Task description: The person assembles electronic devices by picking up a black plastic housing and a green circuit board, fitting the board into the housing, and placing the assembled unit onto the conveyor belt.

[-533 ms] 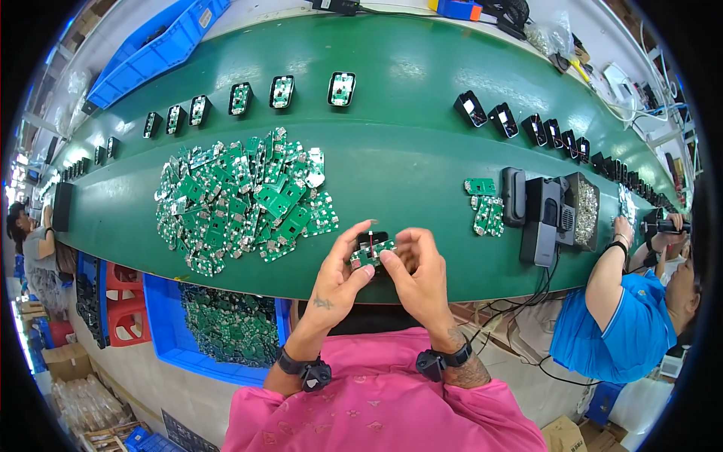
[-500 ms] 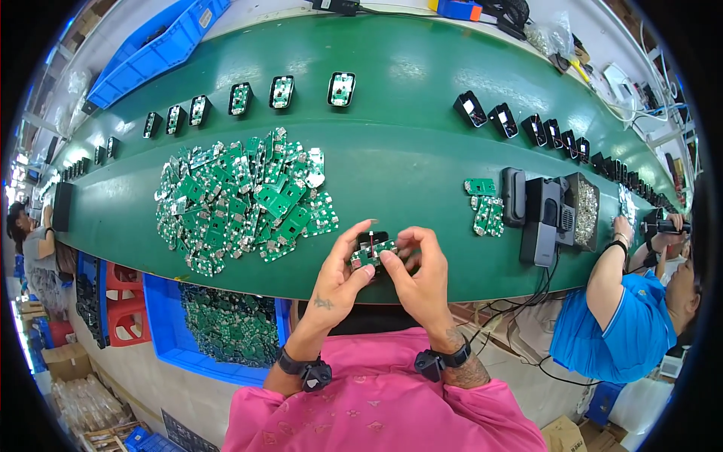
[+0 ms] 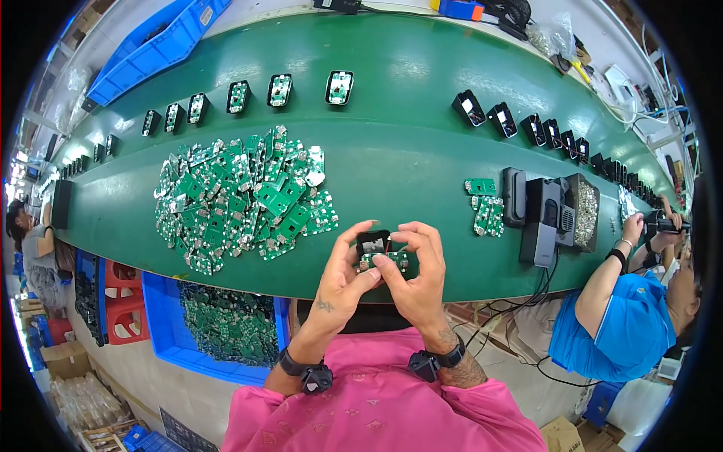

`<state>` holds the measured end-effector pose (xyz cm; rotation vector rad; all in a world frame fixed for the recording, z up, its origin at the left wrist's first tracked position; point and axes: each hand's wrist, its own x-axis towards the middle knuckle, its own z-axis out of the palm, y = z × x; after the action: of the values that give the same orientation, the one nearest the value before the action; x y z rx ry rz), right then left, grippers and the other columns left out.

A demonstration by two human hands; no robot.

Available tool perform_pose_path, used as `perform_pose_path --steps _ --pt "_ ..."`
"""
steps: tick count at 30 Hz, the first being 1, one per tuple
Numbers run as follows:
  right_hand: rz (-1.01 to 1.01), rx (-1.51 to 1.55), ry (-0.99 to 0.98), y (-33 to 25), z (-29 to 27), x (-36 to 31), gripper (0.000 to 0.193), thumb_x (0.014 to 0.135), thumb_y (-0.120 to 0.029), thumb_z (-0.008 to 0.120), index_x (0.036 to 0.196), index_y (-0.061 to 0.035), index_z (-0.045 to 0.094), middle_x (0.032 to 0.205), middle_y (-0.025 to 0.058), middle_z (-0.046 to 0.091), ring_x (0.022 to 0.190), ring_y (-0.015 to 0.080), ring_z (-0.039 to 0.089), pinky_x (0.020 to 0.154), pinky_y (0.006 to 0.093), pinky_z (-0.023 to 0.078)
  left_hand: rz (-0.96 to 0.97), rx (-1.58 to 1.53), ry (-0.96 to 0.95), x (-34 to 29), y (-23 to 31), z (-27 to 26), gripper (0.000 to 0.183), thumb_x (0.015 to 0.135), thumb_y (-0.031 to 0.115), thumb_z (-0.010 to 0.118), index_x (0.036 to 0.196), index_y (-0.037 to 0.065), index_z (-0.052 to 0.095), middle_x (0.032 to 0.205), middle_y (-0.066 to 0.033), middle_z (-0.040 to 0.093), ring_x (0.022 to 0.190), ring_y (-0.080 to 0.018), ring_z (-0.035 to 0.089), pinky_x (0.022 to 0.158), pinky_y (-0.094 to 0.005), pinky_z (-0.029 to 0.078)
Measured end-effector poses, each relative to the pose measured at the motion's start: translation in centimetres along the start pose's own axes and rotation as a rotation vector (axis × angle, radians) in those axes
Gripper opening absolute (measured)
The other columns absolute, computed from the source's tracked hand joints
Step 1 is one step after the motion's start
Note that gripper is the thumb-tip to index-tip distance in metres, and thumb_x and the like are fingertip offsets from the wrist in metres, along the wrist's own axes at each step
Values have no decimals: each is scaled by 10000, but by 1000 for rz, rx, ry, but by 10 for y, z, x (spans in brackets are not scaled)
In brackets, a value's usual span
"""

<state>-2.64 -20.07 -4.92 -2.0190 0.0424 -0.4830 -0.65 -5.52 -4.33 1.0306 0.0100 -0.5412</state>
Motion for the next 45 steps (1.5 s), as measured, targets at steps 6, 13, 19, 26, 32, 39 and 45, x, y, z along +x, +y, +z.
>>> perform_pose_path --steps 6,13,19,26,32,39,45 --pt "127 242 0 2 1 -1 285 801 -52 774 1041 -7 629 1199 123 562 1011 168 581 813 285 488 2 90 46 0 -1 3 564 947 -32 505 1465 120 344 1266 -101 568 1096 -163 621 893 -316 576" --pt "-62 -74 56 2 3 -1 181 849 -72 762 957 10 641 968 78 640 865 106 596 741 254 489 8 49 70 0 -4 0 567 956 -26 471 1481 113 306 1332 -143 553 1111 -181 624 907 -324 576" --pt "286 263 -55 8 -4 -5 144 889 -84 743 922 17 646 741 -6 631 665 60 552 613 212 462 40 159 84 -2 2 0 571 951 -8 488 1483 73 296 1297 -155 572 1055 -200 662 773 -298 618" --pt "321 318 -81 9 -3 -1 144 870 -70 743 952 16 663 915 41 660 802 82 587 682 220 473 -12 131 52 -2 2 -1 550 952 -20 542 1463 44 349 1219 -155 597 927 -172 680 695 -255 609" --pt "-81 -36 13 -4 3 1 353 805 -57 733 1157 -74 730 1330 162 545 1170 281 525 836 347 484 150 265 133 -2 -15 2 520 966 -22 529 1456 40 365 1239 -154 600 943 -132 655 731 -258 605" --pt "-137 33 -23 2 3 -3 147 803 -90 753 950 -101 764 1297 130 579 1194 332 487 891 418 449 99 139 130 -2 -13 6 487 984 5 535 1446 44 387 1161 -124 629 899 -117 660 721 -256 603" --pt "-76 222 -33 3 -1 -9 100 813 -64 738 909 -91 735 1226 117 594 1178 310 467 920 437 421 20 162 39 -4 0 5 522 984 13 555 1469 40 365 1202 -131 610 915 -120 664 719 -241 609"
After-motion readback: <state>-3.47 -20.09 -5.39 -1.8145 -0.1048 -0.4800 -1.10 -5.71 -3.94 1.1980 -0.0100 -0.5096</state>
